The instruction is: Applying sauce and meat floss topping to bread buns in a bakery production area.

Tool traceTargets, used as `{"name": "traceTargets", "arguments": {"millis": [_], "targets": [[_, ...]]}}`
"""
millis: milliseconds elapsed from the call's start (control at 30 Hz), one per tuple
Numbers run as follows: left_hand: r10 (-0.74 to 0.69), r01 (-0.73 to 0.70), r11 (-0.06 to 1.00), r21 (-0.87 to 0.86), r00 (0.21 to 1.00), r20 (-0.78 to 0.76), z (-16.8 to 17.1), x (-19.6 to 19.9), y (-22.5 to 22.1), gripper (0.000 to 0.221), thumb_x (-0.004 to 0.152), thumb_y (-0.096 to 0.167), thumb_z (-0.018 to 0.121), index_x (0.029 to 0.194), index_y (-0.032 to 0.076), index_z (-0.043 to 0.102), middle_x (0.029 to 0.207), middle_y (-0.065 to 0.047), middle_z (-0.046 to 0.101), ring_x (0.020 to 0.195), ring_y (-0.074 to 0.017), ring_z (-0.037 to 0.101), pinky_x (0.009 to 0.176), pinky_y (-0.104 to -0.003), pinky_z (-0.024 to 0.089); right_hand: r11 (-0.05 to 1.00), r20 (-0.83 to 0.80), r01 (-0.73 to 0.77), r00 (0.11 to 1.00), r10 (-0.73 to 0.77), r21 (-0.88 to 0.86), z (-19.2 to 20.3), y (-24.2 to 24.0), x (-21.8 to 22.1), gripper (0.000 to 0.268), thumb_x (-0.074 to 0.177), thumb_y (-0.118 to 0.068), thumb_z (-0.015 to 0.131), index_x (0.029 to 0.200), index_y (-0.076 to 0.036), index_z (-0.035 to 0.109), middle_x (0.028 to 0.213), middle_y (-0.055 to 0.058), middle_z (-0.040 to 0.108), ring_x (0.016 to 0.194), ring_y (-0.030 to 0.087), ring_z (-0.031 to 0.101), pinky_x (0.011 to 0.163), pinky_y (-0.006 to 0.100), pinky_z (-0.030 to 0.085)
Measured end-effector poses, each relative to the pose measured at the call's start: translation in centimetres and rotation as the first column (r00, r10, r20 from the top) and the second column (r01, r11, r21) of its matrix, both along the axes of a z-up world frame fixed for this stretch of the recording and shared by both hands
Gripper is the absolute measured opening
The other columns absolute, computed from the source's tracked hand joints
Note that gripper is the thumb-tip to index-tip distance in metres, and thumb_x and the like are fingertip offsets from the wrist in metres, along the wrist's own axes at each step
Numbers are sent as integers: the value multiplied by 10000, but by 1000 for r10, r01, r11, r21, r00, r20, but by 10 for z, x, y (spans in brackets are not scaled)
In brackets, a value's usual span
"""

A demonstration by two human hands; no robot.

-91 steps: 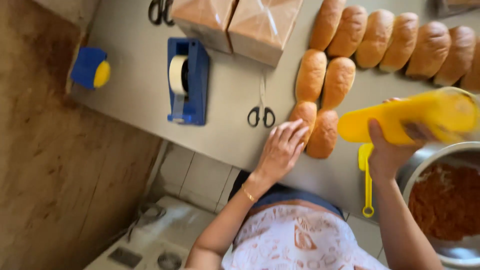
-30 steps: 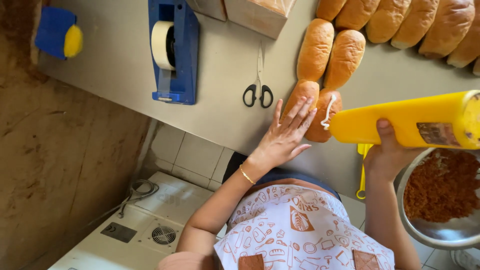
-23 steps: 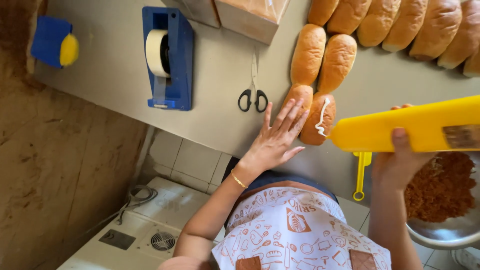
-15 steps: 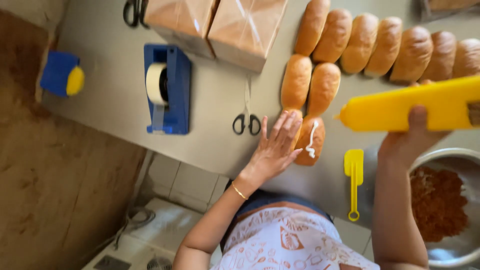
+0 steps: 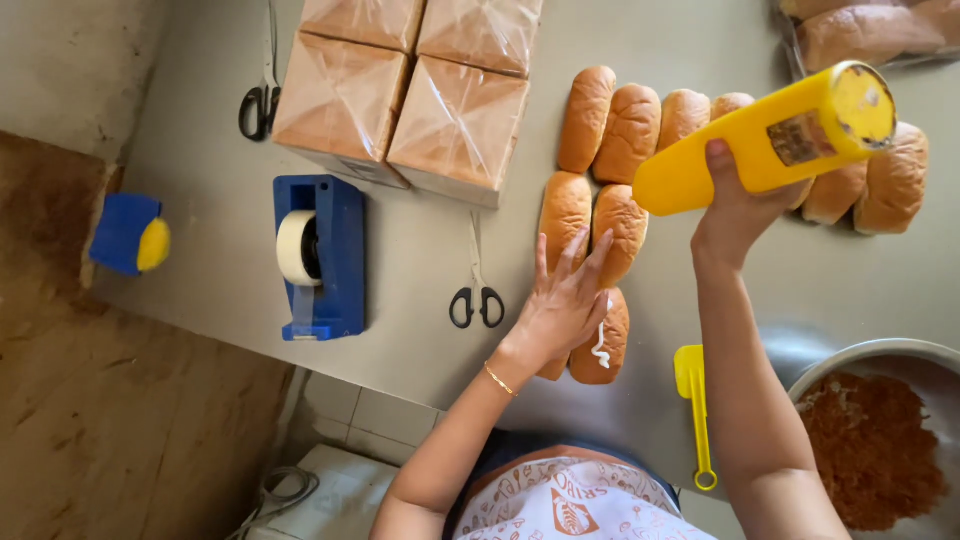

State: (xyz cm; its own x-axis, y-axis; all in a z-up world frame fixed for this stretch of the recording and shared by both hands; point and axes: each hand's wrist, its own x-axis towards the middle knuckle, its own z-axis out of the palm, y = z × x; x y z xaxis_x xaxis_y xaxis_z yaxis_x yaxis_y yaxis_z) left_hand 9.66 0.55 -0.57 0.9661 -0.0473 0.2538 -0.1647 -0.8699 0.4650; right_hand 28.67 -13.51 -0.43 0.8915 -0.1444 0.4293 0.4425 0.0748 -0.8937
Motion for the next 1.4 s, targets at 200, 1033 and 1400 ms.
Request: {"name": "traceTargets", "arguments": {"millis": [200, 1033, 1400], "targets": [[-16, 13, 998, -67, 999, -50, 4, -2, 2, 661, 982, 217, 548, 1546, -40, 319, 1671, -79, 207, 1547, -341, 206, 1253, -713, 88, 999, 19, -35, 999, 35, 11, -4, -5, -4, 657, 976, 101, 858, 1378, -60, 363, 1356, 139, 490, 1255, 291, 543, 1129, 392, 474], [150, -157, 974, -165, 987, -57, 3, -20, 28, 718, 931, 171, 535, 1542, 39, 183, 1607, -118, 326, 1532, -291, 278, 1231, -726, 39, 971, -206, -104, 967, 149, 214, 36, -24, -50, 660, 970, -240, 839, 1441, -156, 384, 1403, 59, 525, 1275, 194, 575, 1118, 300, 498], [188, -188, 980, -62, 982, -9, -17, -28, 37, 818, 900, 214, 470, 1617, 32, 121, 1633, -99, 361, 1528, -315, 303, 1176, -744, 96, 999, -79, -22, 997, 26, 44, -20, 73, 10, 616, 921, -44, 979, 1329, -124, 525, 1160, 58, 641, 1027, 181, 649, 904, 367, 604]]}}
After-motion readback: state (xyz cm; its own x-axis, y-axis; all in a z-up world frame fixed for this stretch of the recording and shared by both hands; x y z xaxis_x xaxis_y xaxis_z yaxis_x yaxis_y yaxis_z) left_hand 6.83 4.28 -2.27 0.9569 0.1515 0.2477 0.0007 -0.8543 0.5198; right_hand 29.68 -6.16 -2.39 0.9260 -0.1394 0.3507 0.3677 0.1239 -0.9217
